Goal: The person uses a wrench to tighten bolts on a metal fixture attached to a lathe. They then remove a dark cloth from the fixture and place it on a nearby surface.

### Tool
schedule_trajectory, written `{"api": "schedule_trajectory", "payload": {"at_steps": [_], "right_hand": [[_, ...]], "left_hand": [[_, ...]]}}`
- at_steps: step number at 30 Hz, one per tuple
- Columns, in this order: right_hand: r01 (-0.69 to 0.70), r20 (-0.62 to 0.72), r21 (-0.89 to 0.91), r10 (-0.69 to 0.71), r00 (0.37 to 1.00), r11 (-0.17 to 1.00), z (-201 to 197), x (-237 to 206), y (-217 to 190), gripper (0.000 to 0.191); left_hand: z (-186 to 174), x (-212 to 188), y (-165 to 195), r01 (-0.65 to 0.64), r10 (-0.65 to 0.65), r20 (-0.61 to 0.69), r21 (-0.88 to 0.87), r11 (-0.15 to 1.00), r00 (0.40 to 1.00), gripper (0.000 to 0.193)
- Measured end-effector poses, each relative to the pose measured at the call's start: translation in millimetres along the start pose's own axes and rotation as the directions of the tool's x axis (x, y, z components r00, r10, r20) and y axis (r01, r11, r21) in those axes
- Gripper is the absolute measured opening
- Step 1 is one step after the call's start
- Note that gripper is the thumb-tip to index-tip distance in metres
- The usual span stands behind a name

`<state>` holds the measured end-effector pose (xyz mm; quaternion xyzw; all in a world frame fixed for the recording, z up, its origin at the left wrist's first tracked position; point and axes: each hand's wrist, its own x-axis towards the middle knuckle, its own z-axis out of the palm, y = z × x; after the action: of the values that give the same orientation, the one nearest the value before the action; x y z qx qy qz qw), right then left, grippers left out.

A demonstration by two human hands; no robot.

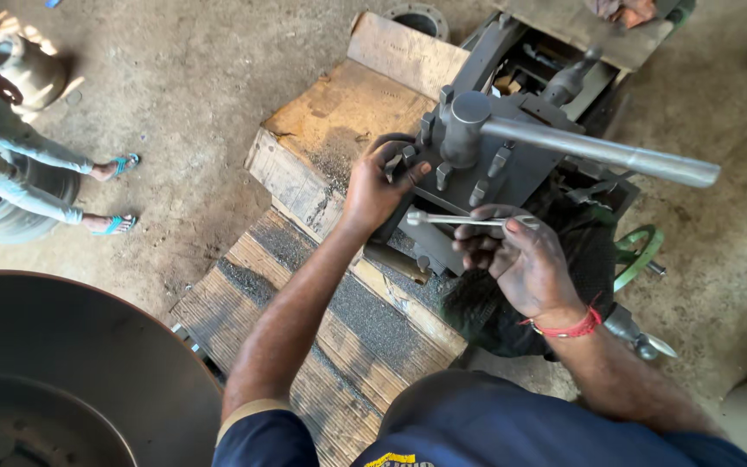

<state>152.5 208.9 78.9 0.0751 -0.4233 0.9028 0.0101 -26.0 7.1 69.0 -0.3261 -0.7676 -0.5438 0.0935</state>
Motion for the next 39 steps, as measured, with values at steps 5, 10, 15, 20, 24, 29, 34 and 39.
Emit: {"api": "schedule_trajectory", "payload": {"at_steps": [5, 10, 15, 20, 24, 29, 34, 39], "right_hand": [[-0.015, -0.077, -0.061, 0.011, 0.997, 0.998, 17.5, -4.1, 6.2, 0.035], [-0.060, -0.204, -0.464, -0.040, 0.978, 0.884, 34.2, -6.8, 10.9, 0.043], [-0.180, -0.170, -0.136, 0.156, 0.973, 0.974, 36.8, 15.4, 12.9, 0.042], [-0.230, -0.183, 0.041, 0.233, 0.955, 0.972, 36.3, 43.7, 19.7, 0.023], [-0.284, -0.136, 0.059, 0.290, 0.947, 0.957, 35.2, 51.6, 22.0, 0.019], [-0.340, -0.132, 0.080, 0.348, 0.928, 0.937, 39.7, 64.4, 28.3, 0.019], [-0.447, -0.064, 0.285, 0.482, 0.874, 0.848, 61.4, 97.3, 62.9, 0.019], [-0.366, -0.205, 0.391, 0.467, 0.860, 0.845, 90.7, 132.0, 101.3, 0.015]], "left_hand": [[12.3, -0.6, -7.2, 0.215, -0.231, -0.087, -0.162, 0.963, 0.969, 0.029], [8.5, -2.7, -18.4, 0.279, -0.288, -0.020, -0.196, 0.940, 0.957, 0.029], [6.1, -0.8, -24.7, 0.176, -0.176, 0.013, -0.136, 0.975, 0.984, 0.028], [5.1, -2.8, -31.4, 0.204, -0.197, 0.059, -0.180, 0.962, 0.979, 0.027], [6.9, -3.0, -39.0, 0.197, -0.188, 0.060, -0.237, 0.951, 0.980, 0.027], [12.2, -1.3, -55.0, 0.157, -0.136, 0.091, -0.294, 0.943, 0.987, 0.032], [16.9, 2.0, -73.6, 0.366, -0.236, 0.287, -0.817, 0.445, 0.928, 0.036], [11.6, -5.2, -89.4, 0.345, -0.207, 0.289, -0.876, 0.338, 0.935, 0.036]]}}
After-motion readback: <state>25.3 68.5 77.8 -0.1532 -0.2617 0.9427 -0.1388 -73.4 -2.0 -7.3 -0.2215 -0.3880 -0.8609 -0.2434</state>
